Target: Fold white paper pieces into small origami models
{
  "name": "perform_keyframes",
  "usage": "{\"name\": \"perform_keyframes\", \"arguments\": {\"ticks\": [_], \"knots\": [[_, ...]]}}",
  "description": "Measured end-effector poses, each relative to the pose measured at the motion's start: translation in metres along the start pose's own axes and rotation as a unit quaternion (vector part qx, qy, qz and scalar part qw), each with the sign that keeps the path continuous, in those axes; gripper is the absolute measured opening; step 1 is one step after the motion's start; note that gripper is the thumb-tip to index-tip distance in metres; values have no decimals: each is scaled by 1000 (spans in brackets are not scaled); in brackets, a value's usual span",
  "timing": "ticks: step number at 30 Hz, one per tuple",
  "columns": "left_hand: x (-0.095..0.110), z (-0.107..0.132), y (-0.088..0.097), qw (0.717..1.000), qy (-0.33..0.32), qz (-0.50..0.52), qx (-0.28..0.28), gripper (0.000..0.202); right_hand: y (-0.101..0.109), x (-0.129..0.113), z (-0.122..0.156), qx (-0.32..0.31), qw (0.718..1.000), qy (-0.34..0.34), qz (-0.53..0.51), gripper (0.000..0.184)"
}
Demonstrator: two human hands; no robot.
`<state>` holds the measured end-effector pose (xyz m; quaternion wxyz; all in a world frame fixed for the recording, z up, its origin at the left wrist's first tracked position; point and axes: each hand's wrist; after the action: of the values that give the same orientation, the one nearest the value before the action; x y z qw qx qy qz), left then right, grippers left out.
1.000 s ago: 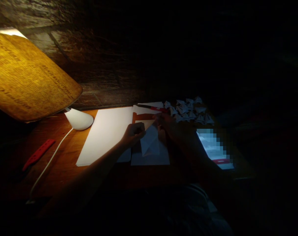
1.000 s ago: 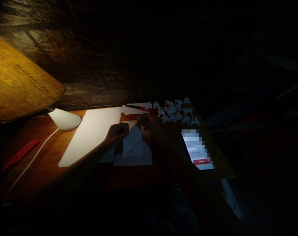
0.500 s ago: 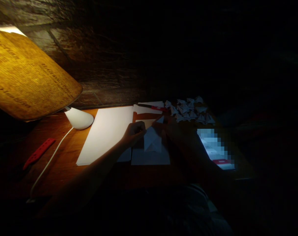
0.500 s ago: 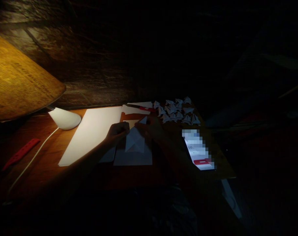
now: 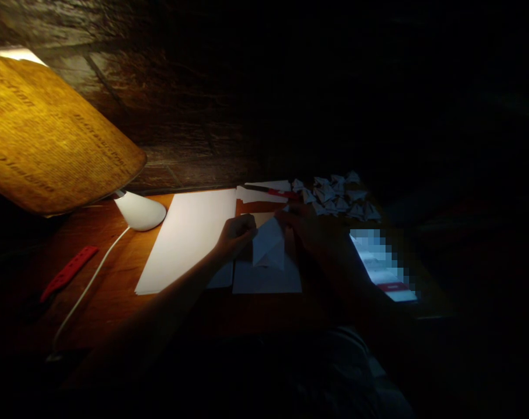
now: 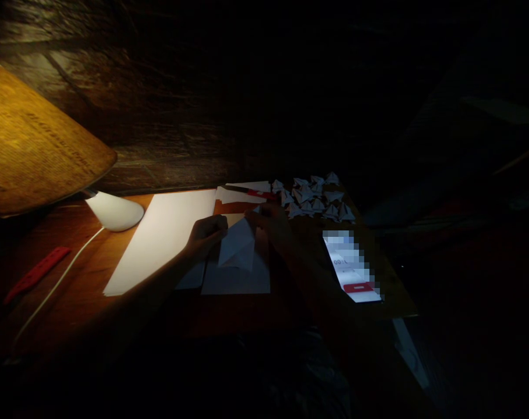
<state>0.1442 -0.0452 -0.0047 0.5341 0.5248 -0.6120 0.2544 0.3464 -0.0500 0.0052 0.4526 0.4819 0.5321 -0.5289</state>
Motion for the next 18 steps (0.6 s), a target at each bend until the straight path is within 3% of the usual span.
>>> {"name": "perform_keyframes", "arguments": {"ticks": [10, 18], "knots": [[-1, 0, 1, 1000, 7, 6, 6, 22, 1, 3, -2, 4, 1000, 5, -4, 45], [-1, 0, 1, 1000, 5, 14, 6, 23, 1, 0, -3, 46, 998, 13, -31, 48]]}}
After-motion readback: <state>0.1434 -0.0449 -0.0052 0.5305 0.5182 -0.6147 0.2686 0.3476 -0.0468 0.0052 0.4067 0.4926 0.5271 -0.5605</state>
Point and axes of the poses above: each hand's wrist, its own z-axis away from the middle knuckle, its own y-axis out of the back of the hand, x = y × z, and after that the axes turned 2 degrees about -z, right-handed
